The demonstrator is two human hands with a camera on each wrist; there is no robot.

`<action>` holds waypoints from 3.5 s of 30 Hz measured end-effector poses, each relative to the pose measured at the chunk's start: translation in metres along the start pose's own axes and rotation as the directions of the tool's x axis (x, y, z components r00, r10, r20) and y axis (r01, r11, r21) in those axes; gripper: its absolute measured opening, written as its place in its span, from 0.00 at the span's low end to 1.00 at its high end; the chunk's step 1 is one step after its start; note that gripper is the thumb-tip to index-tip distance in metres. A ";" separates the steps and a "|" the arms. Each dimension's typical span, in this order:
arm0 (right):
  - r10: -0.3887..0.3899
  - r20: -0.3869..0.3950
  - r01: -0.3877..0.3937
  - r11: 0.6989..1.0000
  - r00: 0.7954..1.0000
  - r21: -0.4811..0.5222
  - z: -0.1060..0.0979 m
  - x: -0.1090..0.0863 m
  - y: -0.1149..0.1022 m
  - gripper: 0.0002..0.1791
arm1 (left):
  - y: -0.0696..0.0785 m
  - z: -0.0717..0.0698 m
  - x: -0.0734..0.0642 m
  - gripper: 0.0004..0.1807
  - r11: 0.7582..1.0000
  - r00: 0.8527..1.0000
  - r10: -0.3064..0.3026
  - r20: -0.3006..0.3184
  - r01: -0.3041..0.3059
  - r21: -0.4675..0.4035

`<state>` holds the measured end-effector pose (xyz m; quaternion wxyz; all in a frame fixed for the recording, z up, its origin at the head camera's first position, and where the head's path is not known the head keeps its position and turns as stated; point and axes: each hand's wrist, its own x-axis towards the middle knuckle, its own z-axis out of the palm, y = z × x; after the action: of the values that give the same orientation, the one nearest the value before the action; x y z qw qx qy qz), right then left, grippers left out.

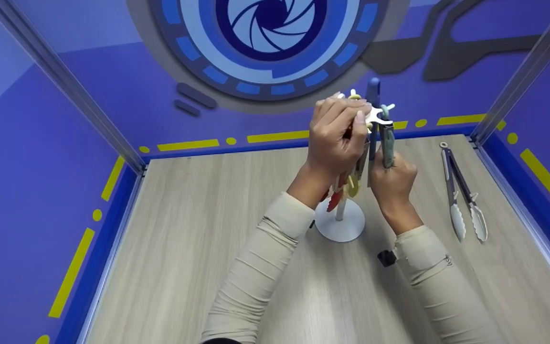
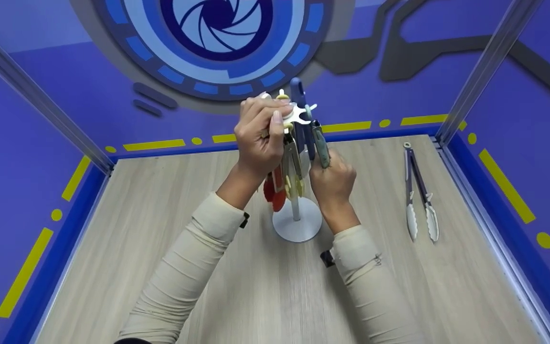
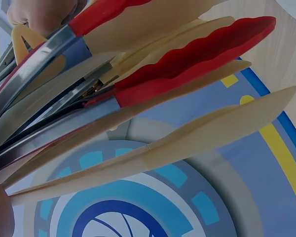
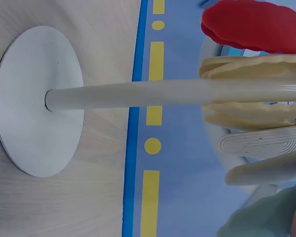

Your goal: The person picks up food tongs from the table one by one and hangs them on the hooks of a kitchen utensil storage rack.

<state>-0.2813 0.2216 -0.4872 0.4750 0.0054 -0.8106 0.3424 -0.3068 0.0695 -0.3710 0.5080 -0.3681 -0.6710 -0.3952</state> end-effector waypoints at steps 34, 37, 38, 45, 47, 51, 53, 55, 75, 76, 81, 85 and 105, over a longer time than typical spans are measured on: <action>-0.011 0.071 0.004 0.996 0.997 0.087 0.017 -0.001 0.003 0.22 | -0.002 -0.020 0.017 0.11 0.996 0.986 0.093 0.139 -0.093 -0.005; 0.023 0.073 -0.034 0.988 0.997 0.148 0.020 0.001 0.002 0.22 | -0.009 -0.024 0.025 0.10 0.990 0.971 0.141 0.192 -0.135 -0.043; 0.033 0.080 -0.046 0.985 0.996 0.168 0.021 0.001 0.002 0.22 | -0.011 -0.025 0.027 0.09 0.988 0.966 0.153 0.211 -0.141 -0.068; 0.094 0.152 -0.133 0.951 0.984 0.278 0.028 0.002 -0.002 0.21 | -0.022 -0.027 0.034 0.11 0.964 0.934 0.175 0.312 -0.098 -0.246; 0.088 0.173 -0.133 0.953 0.981 0.273 0.029 0.003 -0.002 0.21 | -0.022 -0.025 0.032 0.11 0.959 0.939 0.167 0.299 -0.084 -0.270; 0.080 0.196 -0.128 0.960 0.977 0.249 0.028 0.003 -0.003 0.21 | -0.019 -0.020 0.027 0.09 0.961 0.959 0.144 0.243 -0.077 -0.266; 0.096 0.205 -0.145 0.960 0.974 0.240 0.027 0.003 -0.003 0.21 | -0.016 -0.017 0.024 0.09 0.968 0.967 0.136 0.214 -0.084 -0.237; 0.122 0.226 -0.177 0.954 0.966 0.243 0.025 0.001 -0.004 0.21 | -0.012 -0.015 0.021 0.10 0.974 0.974 0.130 0.187 -0.091 -0.207; 0.146 0.387 -0.226 0.959 0.910 0.171 0.004 0.000 0.007 0.15 | -0.002 -0.008 0.011 0.07 0.994 0.993 0.072 0.096 -0.063 -0.090; 0.152 0.389 -0.232 0.958 0.909 0.167 0.004 0.000 0.009 0.14 | -0.002 -0.007 0.011 0.08 0.995 0.993 0.070 0.095 -0.062 -0.083; 0.184 0.365 -0.264 0.947 0.913 0.183 -0.001 0.000 0.021 0.11 | 0.001 -0.005 0.011 0.09 0.996 0.994 0.065 0.090 -0.060 -0.063; 0.196 0.362 -0.283 0.937 0.911 0.205 -0.005 -0.002 0.029 0.09 | 0.001 -0.004 0.010 0.09 0.997 0.994 0.066 0.084 -0.061 -0.057; 0.116 0.402 -0.243 0.929 0.908 0.279 -0.006 -0.019 0.058 0.11 | -0.001 -0.005 0.010 0.07 0.997 0.995 0.068 0.068 -0.065 -0.048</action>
<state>-0.2858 0.2635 -0.5322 0.2681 0.0734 -0.8169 0.5055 -0.3081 0.0659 -0.3602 0.4887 -0.4152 -0.6666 -0.3801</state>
